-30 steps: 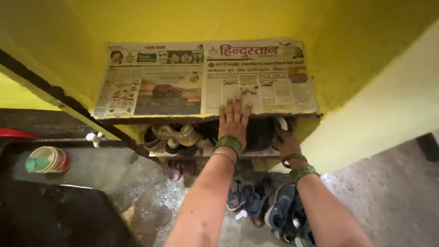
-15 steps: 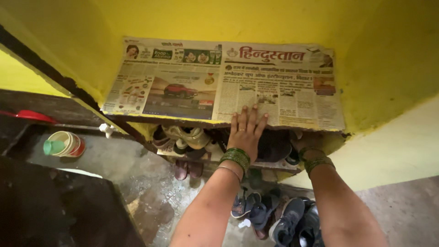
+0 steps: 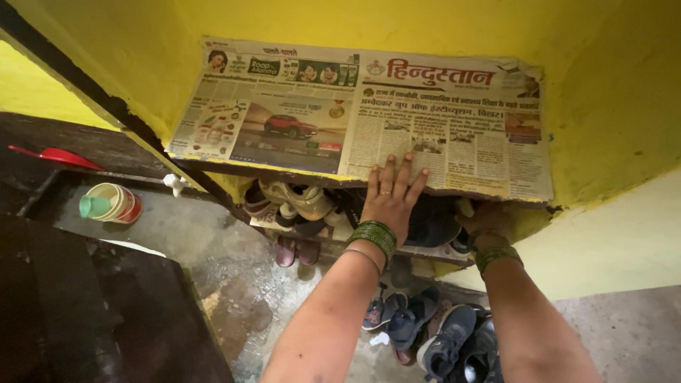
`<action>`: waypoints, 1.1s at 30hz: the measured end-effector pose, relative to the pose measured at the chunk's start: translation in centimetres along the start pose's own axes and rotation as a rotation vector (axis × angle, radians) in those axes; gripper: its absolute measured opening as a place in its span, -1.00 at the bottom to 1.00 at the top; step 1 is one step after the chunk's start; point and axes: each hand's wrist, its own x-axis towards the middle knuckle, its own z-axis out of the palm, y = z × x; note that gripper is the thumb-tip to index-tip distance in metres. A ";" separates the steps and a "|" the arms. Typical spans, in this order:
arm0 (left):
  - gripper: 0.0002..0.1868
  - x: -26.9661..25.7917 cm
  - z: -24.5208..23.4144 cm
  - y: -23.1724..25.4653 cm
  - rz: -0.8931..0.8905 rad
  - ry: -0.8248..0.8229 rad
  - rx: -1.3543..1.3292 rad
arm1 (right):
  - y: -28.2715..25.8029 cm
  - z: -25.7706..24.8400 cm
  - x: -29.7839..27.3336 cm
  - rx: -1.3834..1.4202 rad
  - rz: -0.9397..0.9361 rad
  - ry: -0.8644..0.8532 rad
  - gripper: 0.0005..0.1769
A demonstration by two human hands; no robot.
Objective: The person removes various pairs of shoes from a cluttered wooden shelf and places them on the floor. They handle sneakers, formal shoes, and sandals one by one, clearing the shelf space.
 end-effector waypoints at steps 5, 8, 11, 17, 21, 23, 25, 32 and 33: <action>-0.07 0.0 0.3 0.1 -0.014 0.032 -0.016 | 0.4 0.3 -1.0 0.193 0.020 0.087 0.11; -0.08 -0.2 0.3 0.2 -0.014 0.043 -0.026 | 0.2 1.4 -2.7 0.503 0.180 0.114 0.38; -0.07 -0.1 0.4 0.2 -0.017 0.044 0.010 | 0.0 2.4 -3.5 0.401 0.191 -0.116 -0.05; -0.09 0.1 0.9 0.4 -0.025 0.063 0.056 | -0.3 2.2 -7.6 0.496 0.148 0.451 0.28; -0.11 0.1 0.8 0.5 -0.027 0.059 0.066 | 0.2 -0.3 -10.1 0.710 0.235 0.357 0.15; -0.10 0.0 0.6 0.5 -0.030 0.062 0.060 | 0.5 -1.2 -11.4 0.744 0.228 0.374 0.07; -0.09 -0.2 0.1 0.5 -0.033 0.065 0.070 | 0.7 -1.6 -13.2 0.778 0.144 0.515 0.14; -0.01 0.3 -0.1 0.8 -0.055 -0.051 0.078 | -0.1 -3.5 -22.0 0.918 0.064 0.467 0.06; -0.02 0.6 0.4 0.8 -0.062 -0.035 0.082 | -0.4 -3.9 -23.3 0.940 0.058 0.475 0.05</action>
